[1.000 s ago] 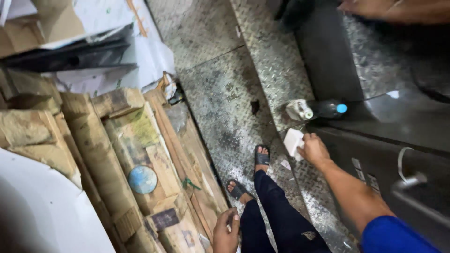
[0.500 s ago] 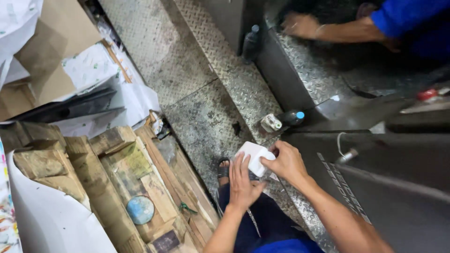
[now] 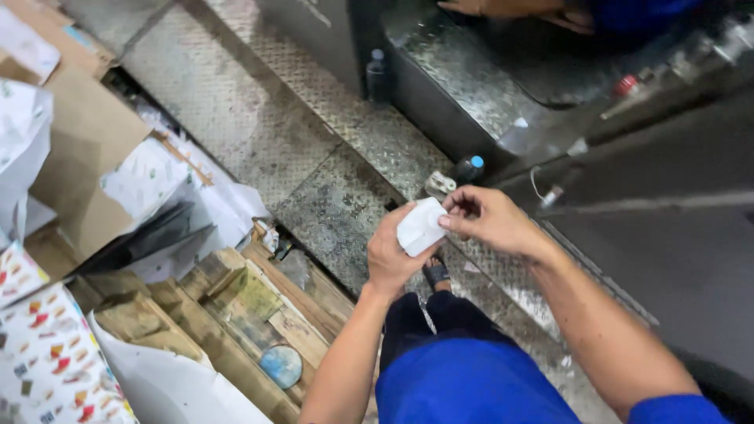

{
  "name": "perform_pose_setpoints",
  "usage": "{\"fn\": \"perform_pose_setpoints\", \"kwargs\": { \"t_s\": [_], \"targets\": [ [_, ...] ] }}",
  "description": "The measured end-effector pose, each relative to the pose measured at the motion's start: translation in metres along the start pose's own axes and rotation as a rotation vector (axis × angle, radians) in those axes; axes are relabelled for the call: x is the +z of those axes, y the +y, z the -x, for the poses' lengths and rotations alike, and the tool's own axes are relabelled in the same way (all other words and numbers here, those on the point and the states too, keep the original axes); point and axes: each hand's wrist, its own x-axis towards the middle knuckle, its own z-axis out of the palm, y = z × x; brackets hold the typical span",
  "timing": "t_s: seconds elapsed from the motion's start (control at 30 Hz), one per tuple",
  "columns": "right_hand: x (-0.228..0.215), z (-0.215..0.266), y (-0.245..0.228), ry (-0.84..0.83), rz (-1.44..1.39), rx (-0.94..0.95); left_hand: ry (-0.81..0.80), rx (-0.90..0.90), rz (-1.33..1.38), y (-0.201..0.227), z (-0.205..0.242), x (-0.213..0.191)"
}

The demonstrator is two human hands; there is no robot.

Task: The person picks up a white plastic container and wipes it with a cloth. They then move to a workbench, pick up a roll of yellow tape, and place it down. The person picks up a small metal can and wipes it with a cloth before walking through the warehouse carrying the can and other items.

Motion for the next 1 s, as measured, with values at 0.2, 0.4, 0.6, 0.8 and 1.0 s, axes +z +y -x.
{"fn": "perform_pose_setpoints", "kwargs": {
  "t_s": [0.2, 0.4, 0.6, 0.8, 1.0],
  "targets": [
    [-0.021, 0.027, -0.019, -0.101, 0.012, 0.118, -0.112, 0.451, -0.003, 0.014, -0.029, -0.011],
    [-0.030, 0.046, -0.010, -0.118, -0.149, 0.079, -0.243, 0.595, 0.005, 0.024, -0.047, -0.009],
    [0.000, 0.083, -0.010, 0.409, 0.300, -0.279, -0.341, 0.570, -0.086, 0.033, -0.037, 0.021],
    [0.008, 0.128, 0.021, 0.737, 0.355, -0.121, -0.458, 0.474, -0.071, 0.060, -0.010, 0.035],
    [0.002, 0.200, 0.062, 0.815, 0.389, -0.223, -0.686, 0.575, 0.040, 0.078, 0.032, 0.068]
  ]
}}
